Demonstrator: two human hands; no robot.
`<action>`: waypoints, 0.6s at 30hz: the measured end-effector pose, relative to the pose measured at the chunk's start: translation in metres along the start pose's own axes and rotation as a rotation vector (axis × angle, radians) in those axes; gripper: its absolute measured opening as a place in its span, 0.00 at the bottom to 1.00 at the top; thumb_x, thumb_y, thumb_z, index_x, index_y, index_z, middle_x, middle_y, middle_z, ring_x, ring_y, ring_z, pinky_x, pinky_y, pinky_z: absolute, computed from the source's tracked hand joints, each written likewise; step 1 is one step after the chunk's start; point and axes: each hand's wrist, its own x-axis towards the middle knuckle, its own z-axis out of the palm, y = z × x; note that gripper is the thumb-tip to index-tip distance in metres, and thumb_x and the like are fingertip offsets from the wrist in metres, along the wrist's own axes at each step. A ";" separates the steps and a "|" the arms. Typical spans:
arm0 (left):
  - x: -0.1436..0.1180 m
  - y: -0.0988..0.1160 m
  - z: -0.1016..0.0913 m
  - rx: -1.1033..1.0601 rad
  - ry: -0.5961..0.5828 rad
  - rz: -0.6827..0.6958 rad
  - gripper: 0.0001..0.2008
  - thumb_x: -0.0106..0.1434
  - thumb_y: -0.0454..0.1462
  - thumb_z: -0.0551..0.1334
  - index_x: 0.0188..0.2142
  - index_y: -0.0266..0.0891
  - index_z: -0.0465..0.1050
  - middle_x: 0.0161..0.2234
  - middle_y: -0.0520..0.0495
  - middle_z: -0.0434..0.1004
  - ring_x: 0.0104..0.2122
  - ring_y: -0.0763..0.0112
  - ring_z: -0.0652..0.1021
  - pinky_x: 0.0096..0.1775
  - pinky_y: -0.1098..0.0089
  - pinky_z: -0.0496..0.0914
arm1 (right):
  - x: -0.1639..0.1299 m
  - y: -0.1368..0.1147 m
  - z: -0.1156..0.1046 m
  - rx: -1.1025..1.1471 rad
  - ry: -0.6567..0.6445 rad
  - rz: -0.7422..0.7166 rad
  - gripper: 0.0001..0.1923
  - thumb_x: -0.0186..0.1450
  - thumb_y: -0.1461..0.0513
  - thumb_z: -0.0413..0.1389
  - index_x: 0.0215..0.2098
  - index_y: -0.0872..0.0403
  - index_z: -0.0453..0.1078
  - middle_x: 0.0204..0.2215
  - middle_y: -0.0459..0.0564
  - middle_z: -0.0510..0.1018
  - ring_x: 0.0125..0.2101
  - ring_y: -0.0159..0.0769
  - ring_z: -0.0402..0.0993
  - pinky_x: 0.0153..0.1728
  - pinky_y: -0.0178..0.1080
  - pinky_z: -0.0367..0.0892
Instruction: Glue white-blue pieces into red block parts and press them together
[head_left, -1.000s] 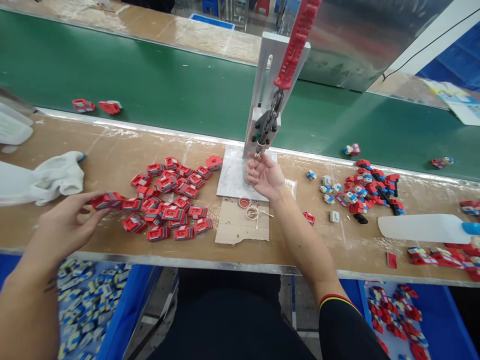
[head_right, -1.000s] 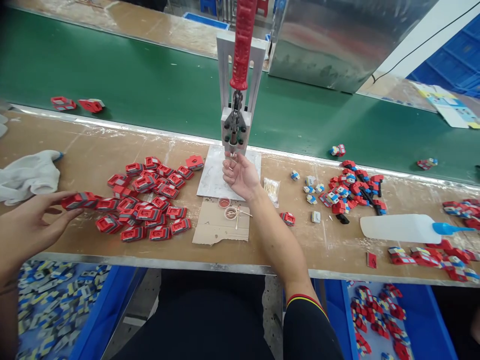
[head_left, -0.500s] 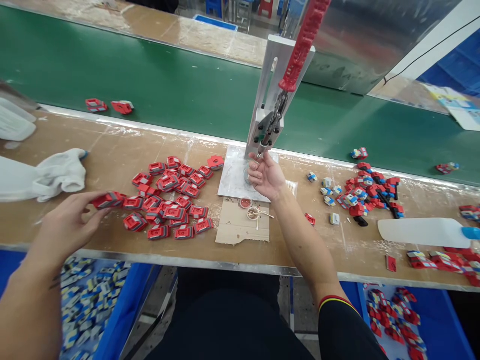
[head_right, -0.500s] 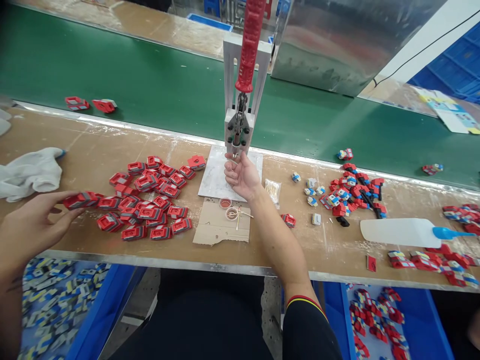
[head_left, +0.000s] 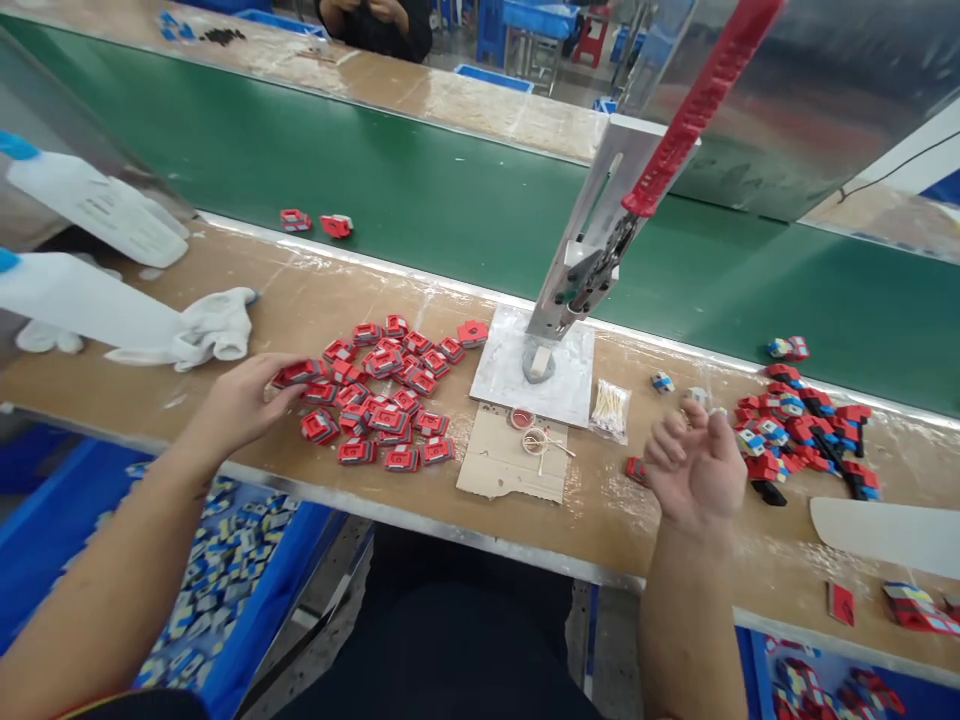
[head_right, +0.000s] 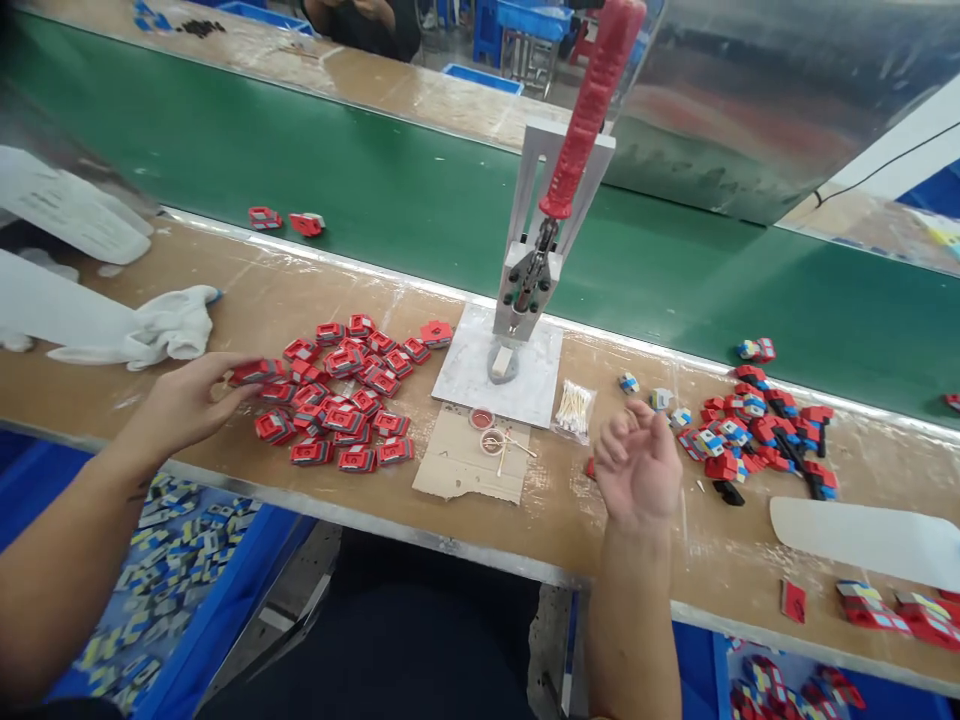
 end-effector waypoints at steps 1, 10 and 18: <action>0.003 0.003 0.001 -0.025 -0.020 -0.006 0.20 0.65 0.47 0.58 0.50 0.40 0.76 0.50 0.38 0.85 0.49 0.49 0.83 0.57 0.54 0.75 | -0.007 0.000 -0.007 0.008 0.021 -0.005 0.20 0.56 0.45 0.73 0.36 0.47 0.75 0.22 0.37 0.63 0.17 0.24 0.48 0.16 0.31 0.44; 0.014 -0.004 0.004 -0.180 -0.060 -0.102 0.30 0.57 0.51 0.65 0.55 0.38 0.75 0.54 0.35 0.85 0.46 0.52 0.84 0.52 0.56 0.78 | -0.028 0.021 -0.025 -0.032 0.049 0.051 0.22 0.53 0.44 0.75 0.32 0.48 0.76 0.20 0.38 0.62 0.17 0.25 0.53 0.16 0.31 0.48; 0.031 -0.013 -0.006 -0.121 0.145 -0.238 0.29 0.57 0.48 0.65 0.56 0.38 0.73 0.53 0.37 0.85 0.51 0.51 0.84 0.54 0.58 0.76 | -0.034 0.024 -0.019 -0.023 0.075 0.041 0.21 0.52 0.45 0.75 0.30 0.47 0.77 0.19 0.39 0.62 0.17 0.26 0.54 0.16 0.31 0.50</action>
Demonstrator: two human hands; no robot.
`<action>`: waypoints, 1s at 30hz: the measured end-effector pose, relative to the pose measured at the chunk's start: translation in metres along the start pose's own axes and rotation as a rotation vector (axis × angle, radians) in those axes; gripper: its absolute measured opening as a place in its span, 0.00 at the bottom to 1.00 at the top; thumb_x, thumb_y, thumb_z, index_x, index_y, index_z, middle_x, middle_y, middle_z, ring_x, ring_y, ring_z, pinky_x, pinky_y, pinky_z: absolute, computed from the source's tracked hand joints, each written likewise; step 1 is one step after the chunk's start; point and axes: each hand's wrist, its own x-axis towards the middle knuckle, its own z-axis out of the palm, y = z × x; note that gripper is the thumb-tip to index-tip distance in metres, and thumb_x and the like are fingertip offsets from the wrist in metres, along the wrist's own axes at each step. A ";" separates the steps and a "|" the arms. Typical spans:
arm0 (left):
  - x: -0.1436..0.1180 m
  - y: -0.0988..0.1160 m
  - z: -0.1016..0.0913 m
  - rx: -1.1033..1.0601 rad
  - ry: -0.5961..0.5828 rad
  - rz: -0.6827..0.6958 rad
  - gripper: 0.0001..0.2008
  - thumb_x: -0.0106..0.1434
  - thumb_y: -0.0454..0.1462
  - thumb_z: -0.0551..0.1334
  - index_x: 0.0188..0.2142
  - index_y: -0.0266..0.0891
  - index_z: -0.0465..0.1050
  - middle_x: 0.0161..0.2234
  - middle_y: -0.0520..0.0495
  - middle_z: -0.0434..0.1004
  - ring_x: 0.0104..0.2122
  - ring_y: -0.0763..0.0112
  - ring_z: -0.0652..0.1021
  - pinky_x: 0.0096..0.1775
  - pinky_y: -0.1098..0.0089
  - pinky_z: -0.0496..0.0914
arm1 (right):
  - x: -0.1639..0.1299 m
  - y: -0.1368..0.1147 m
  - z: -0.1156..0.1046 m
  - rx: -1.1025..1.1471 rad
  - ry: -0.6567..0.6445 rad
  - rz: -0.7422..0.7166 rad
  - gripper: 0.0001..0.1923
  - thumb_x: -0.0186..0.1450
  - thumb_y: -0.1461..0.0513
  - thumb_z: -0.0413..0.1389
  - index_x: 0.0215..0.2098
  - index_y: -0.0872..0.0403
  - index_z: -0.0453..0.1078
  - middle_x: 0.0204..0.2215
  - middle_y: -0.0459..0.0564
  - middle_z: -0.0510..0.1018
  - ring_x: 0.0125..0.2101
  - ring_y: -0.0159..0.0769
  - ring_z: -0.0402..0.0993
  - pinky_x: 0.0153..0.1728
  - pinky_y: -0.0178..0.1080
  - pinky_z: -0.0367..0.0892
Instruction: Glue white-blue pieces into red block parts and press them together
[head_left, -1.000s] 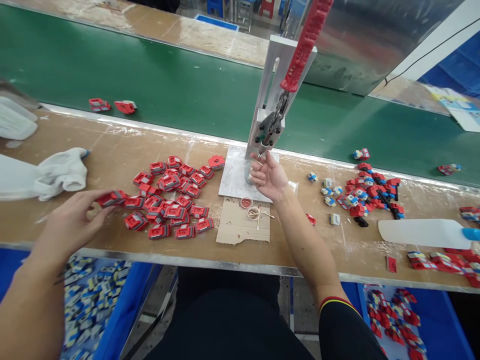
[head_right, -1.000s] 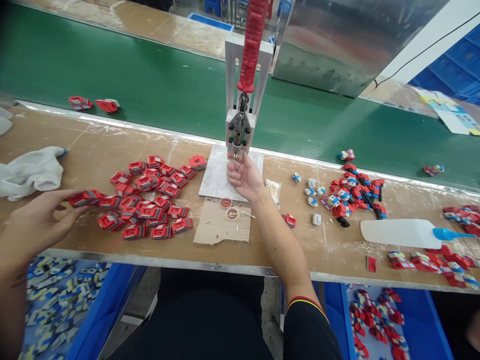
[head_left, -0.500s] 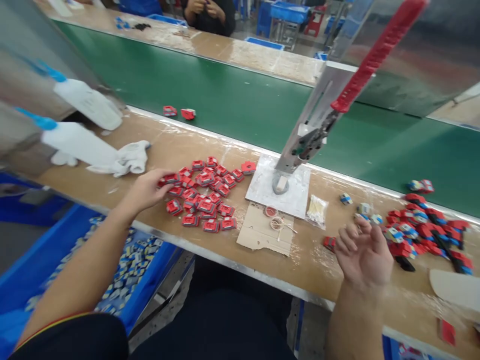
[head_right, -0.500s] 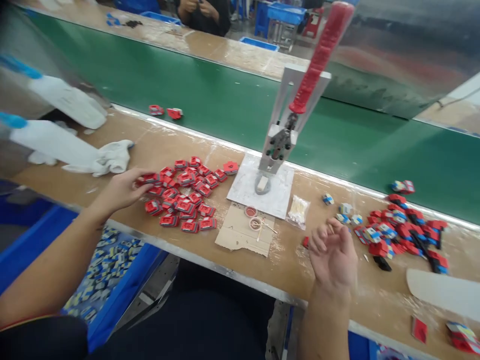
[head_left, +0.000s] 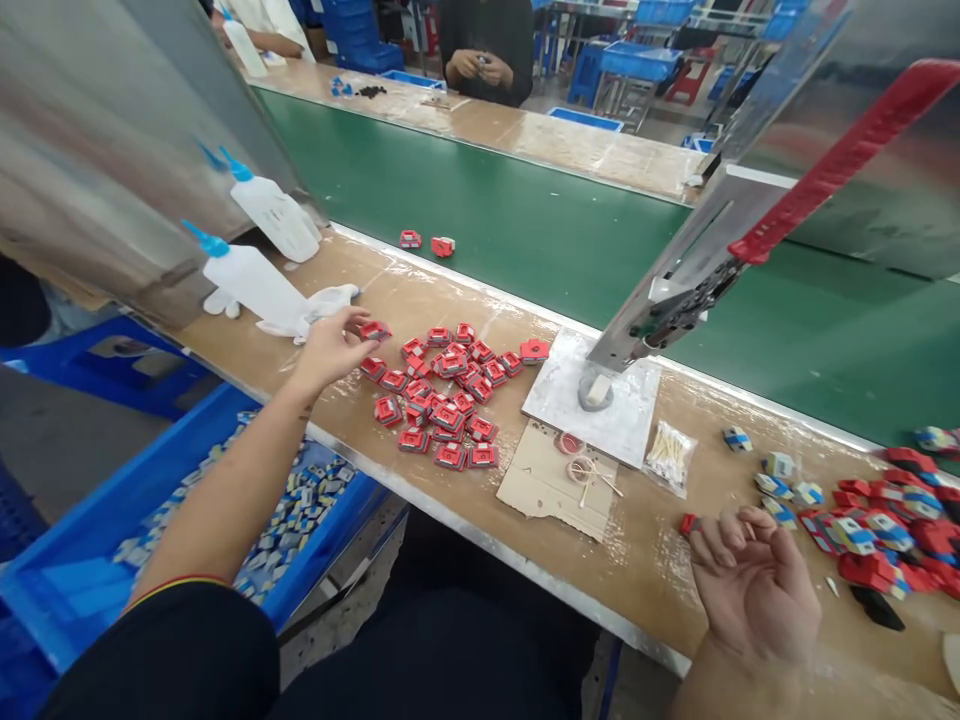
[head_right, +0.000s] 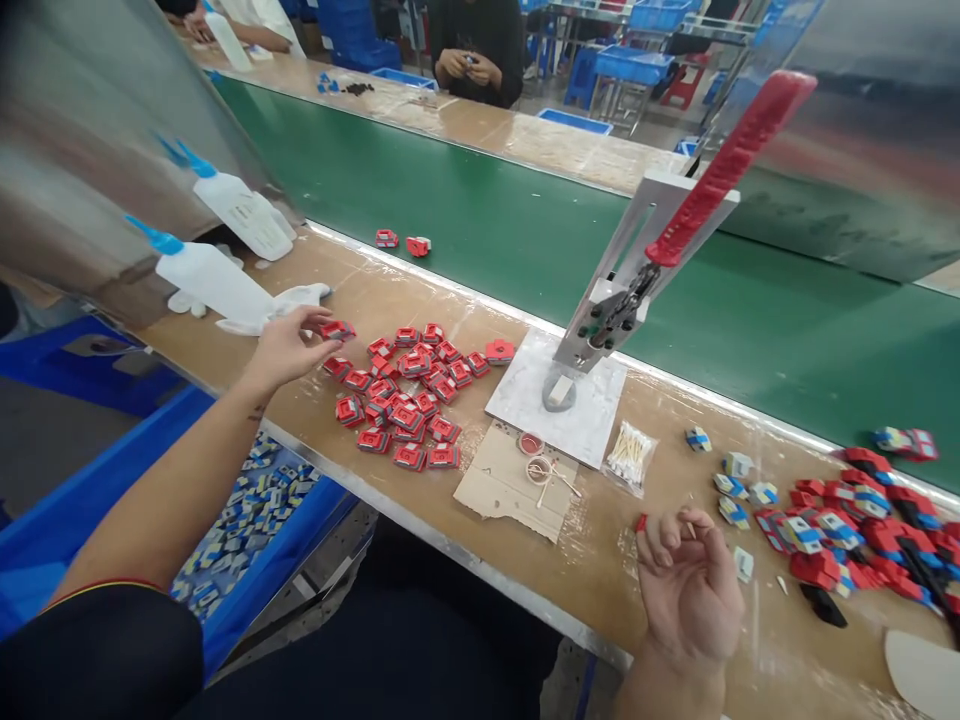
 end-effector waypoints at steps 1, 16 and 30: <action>0.007 0.000 0.002 0.033 -0.007 -0.043 0.30 0.56 0.47 0.65 0.56 0.37 0.72 0.53 0.36 0.85 0.50 0.51 0.84 0.53 0.58 0.76 | -0.001 0.001 0.001 0.000 -0.008 -0.008 0.20 0.52 0.45 0.75 0.30 0.47 0.77 0.19 0.39 0.62 0.17 0.26 0.54 0.16 0.30 0.50; 0.039 0.152 0.060 -0.031 -0.289 0.548 0.34 0.60 0.52 0.71 0.61 0.39 0.75 0.60 0.38 0.80 0.59 0.45 0.78 0.62 0.53 0.70 | -0.006 -0.005 0.027 -0.073 0.021 -0.119 0.20 0.53 0.46 0.74 0.29 0.48 0.74 0.19 0.39 0.66 0.18 0.26 0.58 0.19 0.30 0.55; 0.054 0.186 0.104 -0.691 -0.572 0.436 0.29 0.60 0.45 0.72 0.59 0.39 0.74 0.48 0.38 0.86 0.45 0.58 0.85 0.43 0.62 0.77 | 0.032 0.002 0.037 -0.463 -0.109 -0.270 0.14 0.62 0.49 0.66 0.32 0.49 0.73 0.24 0.42 0.73 0.23 0.30 0.63 0.25 0.35 0.59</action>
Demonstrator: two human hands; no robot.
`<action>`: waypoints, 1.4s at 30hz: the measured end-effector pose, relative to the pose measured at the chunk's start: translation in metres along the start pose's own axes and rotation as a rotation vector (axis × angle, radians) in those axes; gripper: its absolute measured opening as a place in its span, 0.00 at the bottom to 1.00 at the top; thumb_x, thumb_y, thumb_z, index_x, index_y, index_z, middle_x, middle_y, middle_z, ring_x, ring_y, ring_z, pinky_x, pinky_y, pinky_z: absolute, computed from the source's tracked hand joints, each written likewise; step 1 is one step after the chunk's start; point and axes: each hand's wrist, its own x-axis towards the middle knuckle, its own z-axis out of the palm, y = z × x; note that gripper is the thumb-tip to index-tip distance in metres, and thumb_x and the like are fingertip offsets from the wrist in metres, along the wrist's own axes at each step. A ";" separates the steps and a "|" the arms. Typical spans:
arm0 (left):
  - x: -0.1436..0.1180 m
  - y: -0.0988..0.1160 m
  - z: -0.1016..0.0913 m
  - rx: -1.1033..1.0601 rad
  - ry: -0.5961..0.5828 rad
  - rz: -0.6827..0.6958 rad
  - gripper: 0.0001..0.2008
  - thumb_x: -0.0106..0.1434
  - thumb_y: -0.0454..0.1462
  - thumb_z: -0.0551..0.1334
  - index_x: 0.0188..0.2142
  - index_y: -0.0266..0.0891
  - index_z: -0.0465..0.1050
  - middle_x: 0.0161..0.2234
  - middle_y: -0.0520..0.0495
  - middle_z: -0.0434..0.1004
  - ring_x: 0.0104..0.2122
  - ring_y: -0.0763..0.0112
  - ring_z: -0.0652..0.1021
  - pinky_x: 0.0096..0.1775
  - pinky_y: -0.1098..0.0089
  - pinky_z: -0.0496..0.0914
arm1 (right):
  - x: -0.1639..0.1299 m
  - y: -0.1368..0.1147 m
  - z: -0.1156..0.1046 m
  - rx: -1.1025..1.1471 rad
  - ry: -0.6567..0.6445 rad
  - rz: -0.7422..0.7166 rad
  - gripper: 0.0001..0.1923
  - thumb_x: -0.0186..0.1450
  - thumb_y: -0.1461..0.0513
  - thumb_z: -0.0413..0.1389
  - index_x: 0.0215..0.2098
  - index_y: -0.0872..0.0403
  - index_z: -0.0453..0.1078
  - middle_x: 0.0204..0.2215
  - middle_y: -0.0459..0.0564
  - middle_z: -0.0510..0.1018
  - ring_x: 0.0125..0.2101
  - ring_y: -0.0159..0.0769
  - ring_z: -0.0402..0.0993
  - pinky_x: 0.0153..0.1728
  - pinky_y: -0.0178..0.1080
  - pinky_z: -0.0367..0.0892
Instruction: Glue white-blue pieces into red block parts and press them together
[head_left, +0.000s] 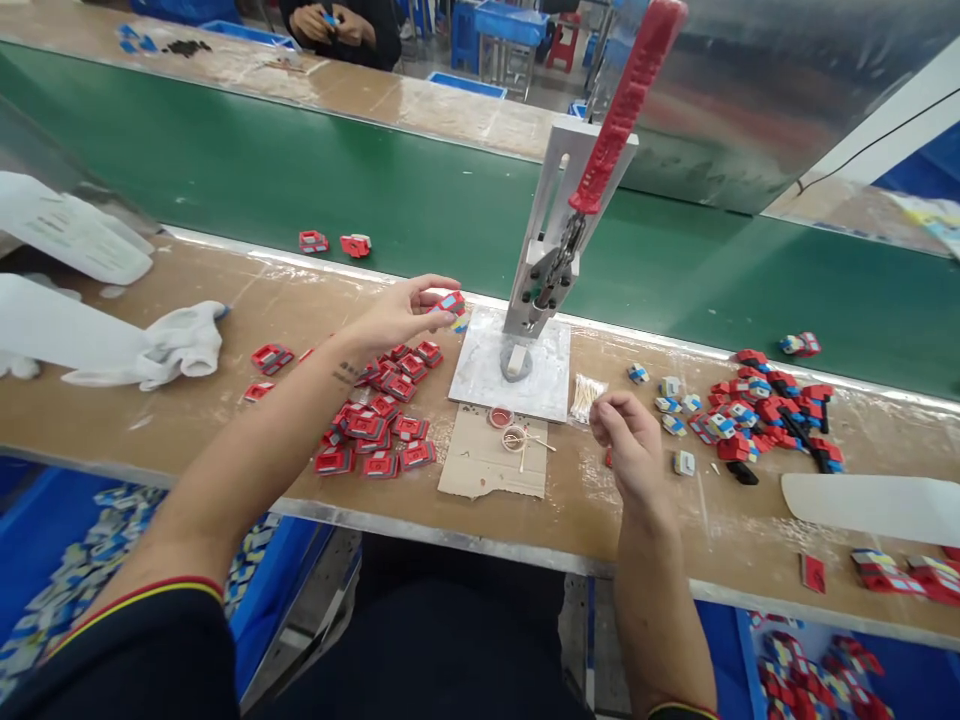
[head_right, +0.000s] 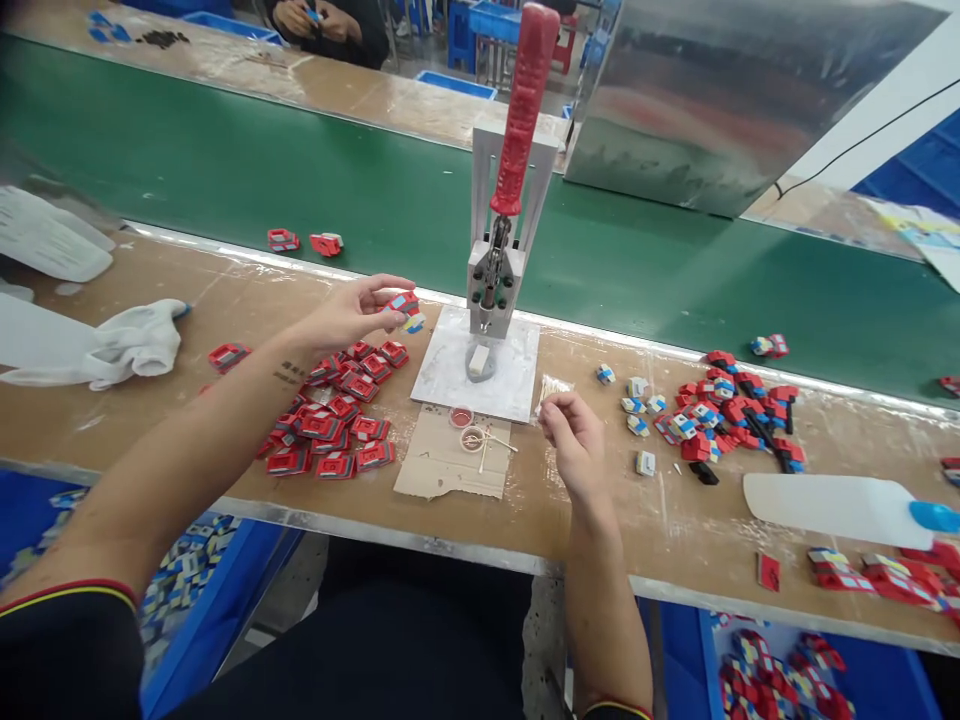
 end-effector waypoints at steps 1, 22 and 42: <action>-0.003 0.002 0.006 -0.077 -0.008 -0.004 0.30 0.60 0.45 0.73 0.59 0.40 0.73 0.49 0.38 0.86 0.45 0.58 0.85 0.43 0.62 0.77 | 0.011 0.003 0.007 -0.068 -0.033 -0.033 0.13 0.63 0.49 0.65 0.33 0.49 0.73 0.25 0.43 0.74 0.24 0.31 0.64 0.28 0.37 0.61; 0.001 -0.005 0.050 -0.296 0.074 -0.041 0.20 0.56 0.29 0.72 0.47 0.39 0.74 0.41 0.47 0.85 0.42 0.66 0.84 0.48 0.61 0.79 | 0.120 0.058 0.052 -0.697 -0.439 -0.247 0.49 0.57 0.58 0.72 0.72 0.45 0.58 0.56 0.57 0.80 0.56 0.57 0.76 0.58 0.61 0.74; 0.021 -0.012 0.081 -0.246 0.032 0.041 0.26 0.53 0.31 0.74 0.50 0.39 0.71 0.46 0.43 0.82 0.47 0.61 0.83 0.46 0.63 0.76 | 0.123 0.058 0.056 -0.596 -0.420 -0.230 0.44 0.52 0.56 0.74 0.65 0.47 0.67 0.57 0.57 0.81 0.56 0.56 0.77 0.55 0.57 0.74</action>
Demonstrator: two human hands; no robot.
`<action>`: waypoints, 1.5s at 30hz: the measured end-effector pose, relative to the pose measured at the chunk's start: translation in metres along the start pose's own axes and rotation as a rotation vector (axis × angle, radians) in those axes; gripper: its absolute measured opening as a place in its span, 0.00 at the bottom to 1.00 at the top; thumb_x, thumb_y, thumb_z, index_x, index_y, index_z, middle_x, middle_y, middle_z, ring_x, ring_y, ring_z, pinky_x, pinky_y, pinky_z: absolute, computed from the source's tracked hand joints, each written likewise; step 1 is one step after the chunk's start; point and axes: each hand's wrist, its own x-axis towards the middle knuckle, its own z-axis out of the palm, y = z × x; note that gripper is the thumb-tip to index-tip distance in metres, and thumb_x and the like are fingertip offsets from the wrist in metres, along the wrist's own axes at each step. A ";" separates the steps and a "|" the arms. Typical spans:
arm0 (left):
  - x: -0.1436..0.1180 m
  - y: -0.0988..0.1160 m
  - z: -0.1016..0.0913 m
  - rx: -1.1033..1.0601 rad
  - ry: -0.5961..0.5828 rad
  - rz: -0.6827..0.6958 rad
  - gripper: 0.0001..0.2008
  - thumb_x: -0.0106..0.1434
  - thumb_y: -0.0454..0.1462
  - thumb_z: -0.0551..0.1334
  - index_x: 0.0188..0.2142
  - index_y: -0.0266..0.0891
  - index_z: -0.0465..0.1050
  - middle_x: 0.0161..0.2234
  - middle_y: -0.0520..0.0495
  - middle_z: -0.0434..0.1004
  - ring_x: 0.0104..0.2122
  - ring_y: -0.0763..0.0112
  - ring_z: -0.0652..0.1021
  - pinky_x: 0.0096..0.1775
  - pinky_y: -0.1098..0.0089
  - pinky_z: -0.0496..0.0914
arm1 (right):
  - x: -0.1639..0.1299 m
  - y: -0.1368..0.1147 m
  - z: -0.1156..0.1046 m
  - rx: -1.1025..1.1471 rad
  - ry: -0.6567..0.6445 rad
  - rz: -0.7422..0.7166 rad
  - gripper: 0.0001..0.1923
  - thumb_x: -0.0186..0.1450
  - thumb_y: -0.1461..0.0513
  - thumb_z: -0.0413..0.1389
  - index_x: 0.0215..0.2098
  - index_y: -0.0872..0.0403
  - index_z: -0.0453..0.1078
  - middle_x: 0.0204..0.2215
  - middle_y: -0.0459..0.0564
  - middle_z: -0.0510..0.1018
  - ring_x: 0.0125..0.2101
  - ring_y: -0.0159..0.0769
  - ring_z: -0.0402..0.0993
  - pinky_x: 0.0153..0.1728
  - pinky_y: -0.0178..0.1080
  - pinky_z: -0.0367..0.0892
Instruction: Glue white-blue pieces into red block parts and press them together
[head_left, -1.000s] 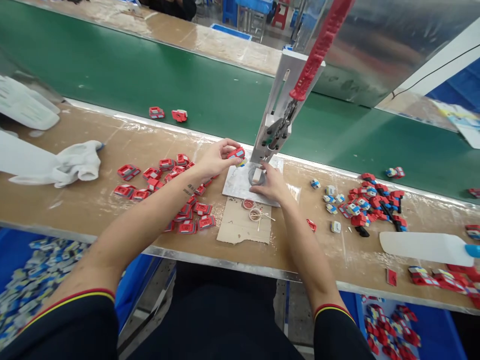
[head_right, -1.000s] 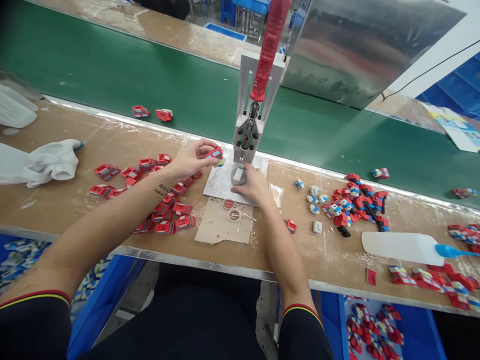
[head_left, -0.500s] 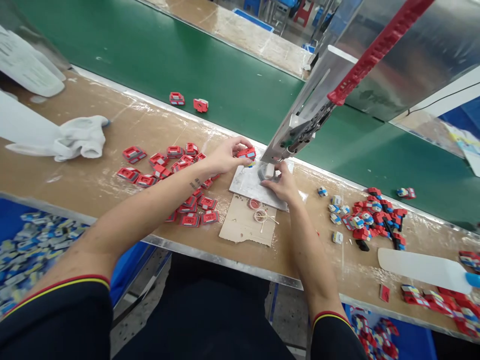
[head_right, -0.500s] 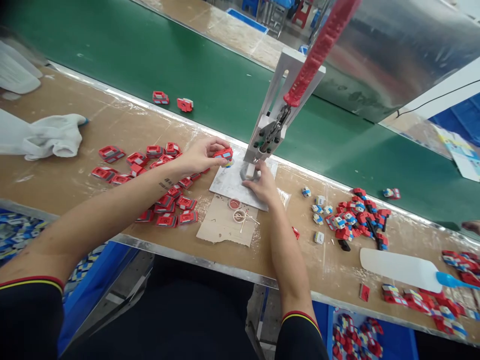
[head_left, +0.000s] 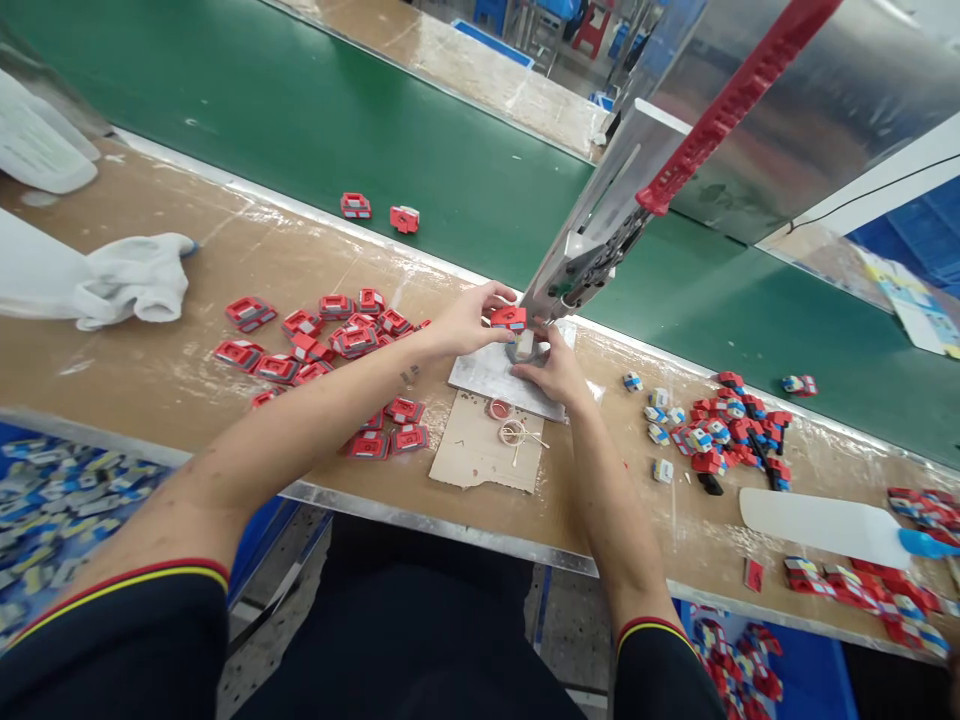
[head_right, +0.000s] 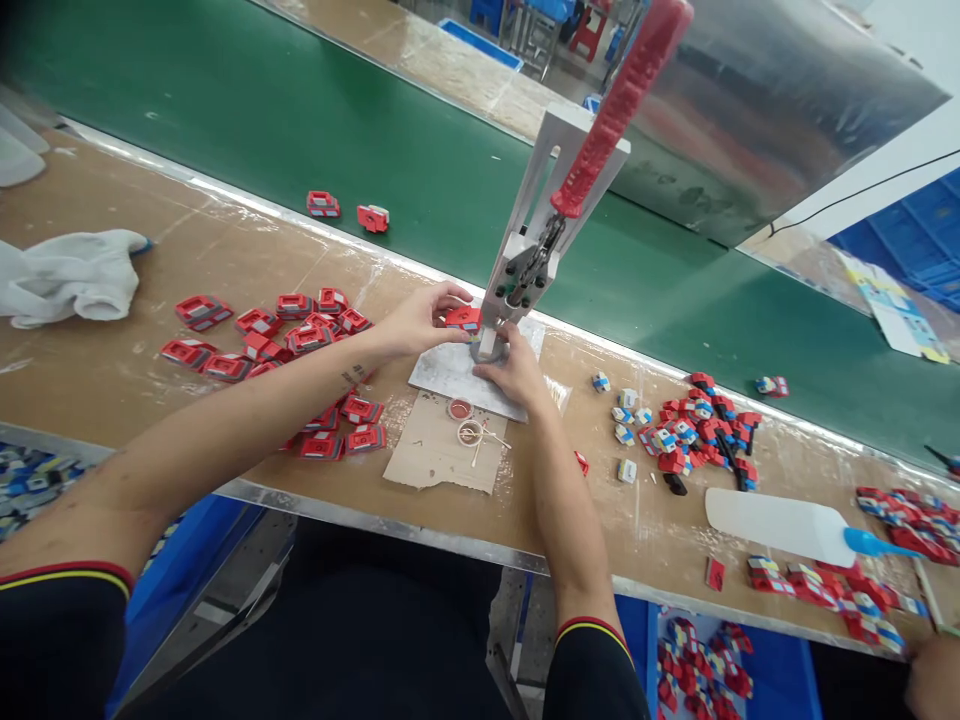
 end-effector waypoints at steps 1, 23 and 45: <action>0.003 -0.001 0.005 0.023 0.004 0.005 0.25 0.53 0.31 0.74 0.49 0.38 0.72 0.47 0.41 0.82 0.48 0.60 0.82 0.46 0.63 0.76 | -0.004 -0.002 -0.003 0.029 0.028 0.000 0.43 0.52 0.55 0.74 0.63 0.47 0.68 0.58 0.57 0.80 0.55 0.54 0.77 0.52 0.55 0.75; 0.022 0.008 0.025 0.287 -0.109 0.075 0.21 0.53 0.33 0.75 0.48 0.37 0.81 0.46 0.41 0.87 0.41 0.63 0.82 0.46 0.61 0.77 | 0.012 -0.194 -0.099 0.023 0.606 -0.699 0.34 0.75 0.34 0.42 0.68 0.40 0.64 0.66 0.48 0.71 0.72 0.49 0.67 0.68 0.54 0.68; 0.020 0.009 0.027 0.184 -0.139 0.123 0.21 0.53 0.35 0.77 0.48 0.34 0.81 0.44 0.41 0.87 0.40 0.62 0.83 0.47 0.61 0.78 | -0.082 -0.132 -0.050 -0.112 0.313 -0.682 0.11 0.67 0.62 0.63 0.42 0.35 0.79 0.49 0.46 0.81 0.59 0.53 0.78 0.59 0.65 0.76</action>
